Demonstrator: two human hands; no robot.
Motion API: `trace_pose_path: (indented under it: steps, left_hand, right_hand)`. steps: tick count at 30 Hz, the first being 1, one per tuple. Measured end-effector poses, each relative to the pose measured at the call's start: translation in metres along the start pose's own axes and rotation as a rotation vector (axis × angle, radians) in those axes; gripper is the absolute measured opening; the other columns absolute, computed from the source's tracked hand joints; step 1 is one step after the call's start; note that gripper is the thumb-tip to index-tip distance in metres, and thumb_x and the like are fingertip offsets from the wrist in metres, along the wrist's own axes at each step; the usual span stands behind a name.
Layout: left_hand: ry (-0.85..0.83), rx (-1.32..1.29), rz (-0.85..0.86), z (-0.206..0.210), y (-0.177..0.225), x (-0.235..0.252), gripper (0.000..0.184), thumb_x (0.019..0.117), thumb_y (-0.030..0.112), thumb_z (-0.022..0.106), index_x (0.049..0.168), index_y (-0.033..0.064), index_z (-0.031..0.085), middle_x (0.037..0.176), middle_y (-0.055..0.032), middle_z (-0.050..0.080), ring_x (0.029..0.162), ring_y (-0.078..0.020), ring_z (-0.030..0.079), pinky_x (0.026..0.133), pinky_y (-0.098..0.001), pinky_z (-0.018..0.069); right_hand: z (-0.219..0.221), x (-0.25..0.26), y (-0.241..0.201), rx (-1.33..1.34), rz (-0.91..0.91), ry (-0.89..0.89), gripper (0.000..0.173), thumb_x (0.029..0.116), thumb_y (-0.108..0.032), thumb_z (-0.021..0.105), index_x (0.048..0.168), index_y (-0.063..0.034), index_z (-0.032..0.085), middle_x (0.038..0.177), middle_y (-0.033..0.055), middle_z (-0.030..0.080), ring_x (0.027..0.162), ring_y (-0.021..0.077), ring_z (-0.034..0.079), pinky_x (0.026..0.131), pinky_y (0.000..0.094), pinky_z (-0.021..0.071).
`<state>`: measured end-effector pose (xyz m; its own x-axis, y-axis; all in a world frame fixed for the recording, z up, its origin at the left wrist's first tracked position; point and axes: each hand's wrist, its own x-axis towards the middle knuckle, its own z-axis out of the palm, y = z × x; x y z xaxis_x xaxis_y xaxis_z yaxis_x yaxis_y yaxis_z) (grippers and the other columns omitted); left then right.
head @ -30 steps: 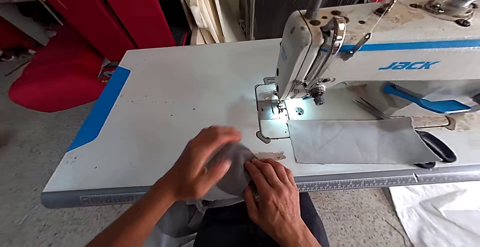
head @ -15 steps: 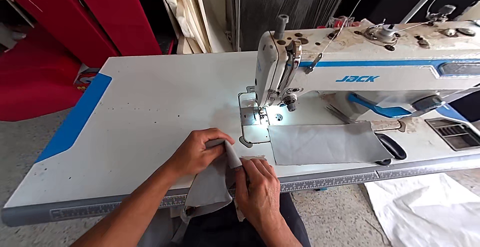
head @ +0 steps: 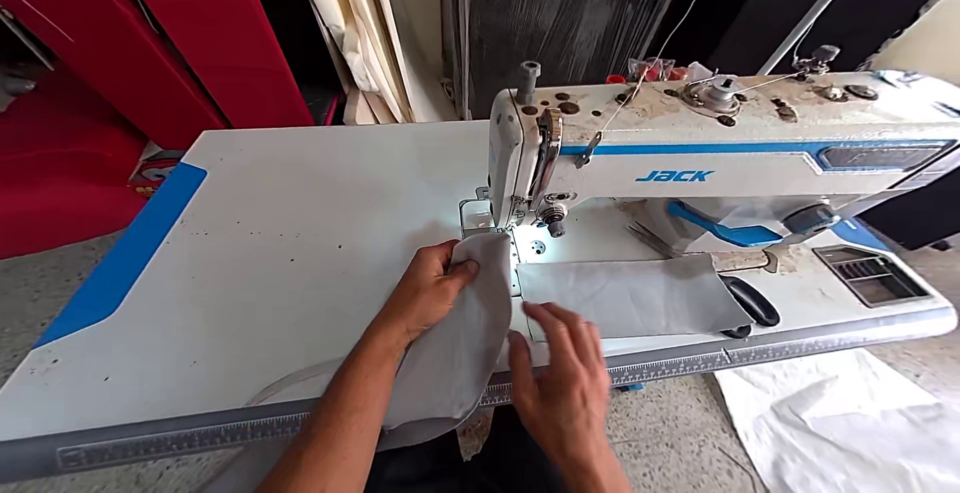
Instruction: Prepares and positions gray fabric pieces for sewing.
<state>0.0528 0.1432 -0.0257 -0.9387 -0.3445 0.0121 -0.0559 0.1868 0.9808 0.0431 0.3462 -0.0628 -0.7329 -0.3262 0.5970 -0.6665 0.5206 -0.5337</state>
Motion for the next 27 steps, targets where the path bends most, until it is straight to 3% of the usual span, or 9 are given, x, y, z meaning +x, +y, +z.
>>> trace_pose_path:
  steps: [3,5,12,16,20,22,24,25,27]
  left_hand:
    - [-0.022,-0.104,0.067,0.010,-0.011,0.001,0.016,0.1033,0.004,0.057,0.114,0.0011,0.069,0.098,-0.0079,0.075,0.085,-0.0131,0.073,0.078,-0.0289,0.0624]
    - [-0.061,-0.137,0.096,0.013,-0.013,0.001,0.016,0.1032,0.006,0.058,0.112,0.0012,0.070,0.094,-0.0088,0.075,0.082,-0.0144,0.073,0.075,-0.0294,0.0623]
    - [-0.228,-0.253,0.196,0.005,-0.014,-0.005,0.017,0.1025,0.009,0.058,0.106,-0.0001,0.072,0.086,-0.0101,0.074,0.073,-0.0138,0.072,0.068,-0.0279,0.0616]
    - [-0.266,-0.283,0.262,0.011,-0.012,-0.009,0.015,0.1008,0.011,0.061,0.100,0.0025,0.074,0.082,-0.0064,0.074,0.071,-0.0099,0.071,0.066,-0.0244,0.0603]
    - [-0.212,-0.250,0.359,0.018,-0.011,-0.009,0.012,0.0967,0.012,0.068,0.093,0.0036,0.074,0.079,-0.0035,0.072,0.068,-0.0073,0.068,0.061,-0.0210,0.0572]
    - [-0.133,-0.140,0.467,0.019,-0.018,-0.005,0.014,0.0939,0.020,0.071,0.089,0.0075,0.075,0.103,-0.0013,0.067,0.092,-0.0085,0.064,0.078,-0.0228,0.0562]
    - [-0.136,-0.105,0.507,0.015,-0.020,-0.003,0.019,0.0938,0.026,0.071,0.091,0.0090,0.077,0.143,-0.0063,0.057,0.135,-0.0182,0.051,0.109,-0.0354,0.0491]
    - [-0.180,-0.130,0.512,0.013,-0.020,-0.003,0.020,0.0941,0.025,0.070,0.092,0.0074,0.077,0.155,-0.0090,0.049,0.145,-0.0215,0.044,0.116,-0.0395,0.0444]
    - [-0.278,-0.215,0.494,0.013,-0.019,-0.004,0.021,0.0942,0.022,0.070,0.099,0.0032,0.077,0.158,-0.0106,0.045,0.137,-0.0172,0.052,0.108,-0.0355,0.0511]
  right_hand:
    - [-0.019,0.007,0.041,-0.196,-0.061,-0.178,0.044,0.0898,-0.041,0.061,0.125,-0.0182,0.073,0.140,0.0072,0.062,0.130,0.0305,0.056,0.101,0.0560,0.0451]
    - [-0.019,0.009,0.058,-0.234,-0.075,-0.292,0.040,0.0946,-0.044,0.056,0.123,-0.0233,0.075,0.141,0.0015,0.063,0.134,0.0262,0.055,0.104,0.0534,0.0463]
    - [-0.002,0.009,0.059,-0.097,-0.106,-0.052,0.026,0.0970,-0.024,0.056,0.097,-0.0145,0.080,0.112,-0.0002,0.076,0.106,0.0180,0.070,0.088,0.0391,0.0552]
    - [-0.017,0.024,0.026,0.489,0.275,0.060,0.021,0.1022,-0.020,0.055,0.102,-0.0100,0.074,0.082,-0.0050,0.072,0.075,0.0019,0.068,0.068,0.0190,0.0571]
    - [-0.020,0.040,0.004,0.986,0.582,-0.003,0.029,0.1049,-0.015,0.046,0.100,-0.0087,0.073,0.078,0.0027,0.069,0.070,0.0084,0.067,0.064,0.0255,0.0574]
    - [-0.016,0.042,0.001,1.099,0.653,-0.034,0.033,0.1042,-0.016,0.042,0.096,-0.0098,0.073,0.079,0.0035,0.070,0.072,0.0099,0.068,0.066,0.0290,0.0593]
    - [-0.012,0.043,0.001,1.194,0.686,-0.053,0.035,0.1026,-0.016,0.039,0.092,-0.0095,0.072,0.081,0.0038,0.069,0.076,0.0109,0.068,0.071,0.0313,0.0593]
    - [-0.011,0.042,0.001,1.236,0.699,-0.064,0.036,0.1023,-0.016,0.038,0.091,-0.0094,0.072,0.081,0.0043,0.069,0.077,0.0111,0.068,0.072,0.0315,0.0589]
    - [-0.009,0.042,0.002,1.285,0.725,-0.079,0.036,0.1014,-0.018,0.038,0.091,-0.0103,0.071,0.082,0.0046,0.070,0.078,0.0108,0.069,0.071,0.0310,0.0592]
